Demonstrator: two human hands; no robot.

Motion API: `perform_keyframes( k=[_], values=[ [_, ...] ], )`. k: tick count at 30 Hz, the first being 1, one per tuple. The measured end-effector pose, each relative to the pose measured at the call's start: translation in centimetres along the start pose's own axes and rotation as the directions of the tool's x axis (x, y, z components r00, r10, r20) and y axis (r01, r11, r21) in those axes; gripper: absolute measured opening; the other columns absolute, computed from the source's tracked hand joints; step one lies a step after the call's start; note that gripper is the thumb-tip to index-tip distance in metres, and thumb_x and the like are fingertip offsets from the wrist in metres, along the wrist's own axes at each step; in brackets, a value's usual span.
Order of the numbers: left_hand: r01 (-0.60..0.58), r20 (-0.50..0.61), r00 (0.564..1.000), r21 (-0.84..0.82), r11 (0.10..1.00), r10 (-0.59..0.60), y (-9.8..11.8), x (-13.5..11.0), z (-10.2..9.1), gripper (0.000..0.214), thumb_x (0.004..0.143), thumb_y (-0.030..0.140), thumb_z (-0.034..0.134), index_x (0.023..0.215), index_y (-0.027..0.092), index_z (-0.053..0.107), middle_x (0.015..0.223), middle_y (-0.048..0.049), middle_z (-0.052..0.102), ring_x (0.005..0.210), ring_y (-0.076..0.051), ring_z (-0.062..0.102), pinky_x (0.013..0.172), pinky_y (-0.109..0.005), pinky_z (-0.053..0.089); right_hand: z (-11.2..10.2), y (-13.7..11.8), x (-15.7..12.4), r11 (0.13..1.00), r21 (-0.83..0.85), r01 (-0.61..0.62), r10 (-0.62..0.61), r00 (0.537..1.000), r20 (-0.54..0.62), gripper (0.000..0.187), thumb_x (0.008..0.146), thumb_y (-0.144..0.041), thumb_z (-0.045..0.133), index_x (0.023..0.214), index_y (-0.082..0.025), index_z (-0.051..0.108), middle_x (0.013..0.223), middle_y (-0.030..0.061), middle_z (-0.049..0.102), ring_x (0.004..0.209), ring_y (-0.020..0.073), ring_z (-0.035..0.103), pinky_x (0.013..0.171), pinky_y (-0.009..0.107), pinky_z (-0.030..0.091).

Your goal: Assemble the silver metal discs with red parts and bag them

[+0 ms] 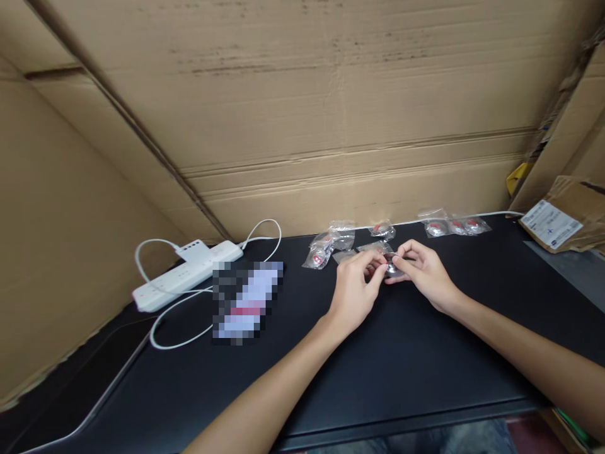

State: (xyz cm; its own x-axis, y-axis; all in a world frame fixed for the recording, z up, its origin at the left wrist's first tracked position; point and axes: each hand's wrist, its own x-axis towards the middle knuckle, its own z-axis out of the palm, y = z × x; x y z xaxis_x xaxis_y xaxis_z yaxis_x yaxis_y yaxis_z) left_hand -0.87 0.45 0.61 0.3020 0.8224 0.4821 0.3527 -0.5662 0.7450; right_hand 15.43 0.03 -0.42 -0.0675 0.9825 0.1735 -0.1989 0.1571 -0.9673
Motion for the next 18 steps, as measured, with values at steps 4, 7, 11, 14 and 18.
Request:
perform_keyframes(
  k=[4,7,11,14,18],
  values=[
    [-0.096,-0.024,0.995,0.131,0.987,0.100,-0.22,-0.19,0.22,0.013,0.087,0.010,0.059,0.086,0.018,0.069,0.077,-0.0003,0.065,0.067,-0.013,0.058,0.065,-0.026,0.046,0.37,0.13,-0.23,1.000,0.007,-0.013,0.013,1.000,0.012,0.033,0.076,-0.041,0.078,0.080,-0.020,0.053,0.082,-0.0010,0.061,0.075,0.0171,0.068,0.063,0.037,0.066],
    [-0.111,-0.025,0.993,0.164,0.980,0.117,-0.35,-0.30,0.36,0.013,0.086,0.009,0.060,0.085,0.018,0.070,0.075,-0.0004,0.065,0.066,-0.013,0.057,0.064,-0.026,0.045,0.44,0.26,-0.22,1.000,0.006,-0.008,0.008,1.000,0.009,0.034,0.076,-0.042,0.078,0.079,-0.020,0.052,0.081,-0.0009,0.061,0.075,0.0173,0.068,0.063,0.036,0.065],
    [-0.090,-0.024,0.995,0.161,0.983,0.095,-0.14,-0.32,0.51,0.013,0.085,0.010,0.060,0.082,0.017,0.070,0.072,-0.0006,0.065,0.063,-0.013,0.057,0.063,-0.026,0.045,0.42,0.38,-0.23,1.000,-0.005,0.008,-0.008,1.000,0.002,0.034,0.076,-0.042,0.078,0.080,-0.021,0.052,0.081,-0.0015,0.059,0.077,0.0163,0.067,0.062,0.032,0.064],
    [-0.014,-0.027,0.999,0.081,0.997,0.017,0.17,-0.27,0.72,0.013,0.084,0.011,0.060,0.080,0.016,0.071,0.070,-0.0008,0.067,0.060,-0.013,0.058,0.061,-0.026,0.046,0.50,0.46,-0.33,0.999,-0.037,0.030,-0.030,1.000,-0.002,0.033,0.076,-0.041,0.077,0.080,-0.021,0.051,0.081,-0.0022,0.058,0.076,0.0152,0.067,0.063,0.030,0.063],
    [0.190,-0.046,0.979,-0.167,0.967,-0.200,0.12,-0.17,1.00,0.009,0.081,0.018,0.064,0.080,0.015,0.072,0.073,-0.0035,0.071,0.062,-0.015,0.063,0.059,-0.026,0.050,0.72,0.49,-0.47,0.996,-0.048,0.070,-0.068,0.997,0.036,0.030,0.079,-0.039,0.075,0.081,-0.021,0.051,0.080,-0.0026,0.056,0.076,0.0144,0.066,0.068,0.030,0.063]
  ],
)
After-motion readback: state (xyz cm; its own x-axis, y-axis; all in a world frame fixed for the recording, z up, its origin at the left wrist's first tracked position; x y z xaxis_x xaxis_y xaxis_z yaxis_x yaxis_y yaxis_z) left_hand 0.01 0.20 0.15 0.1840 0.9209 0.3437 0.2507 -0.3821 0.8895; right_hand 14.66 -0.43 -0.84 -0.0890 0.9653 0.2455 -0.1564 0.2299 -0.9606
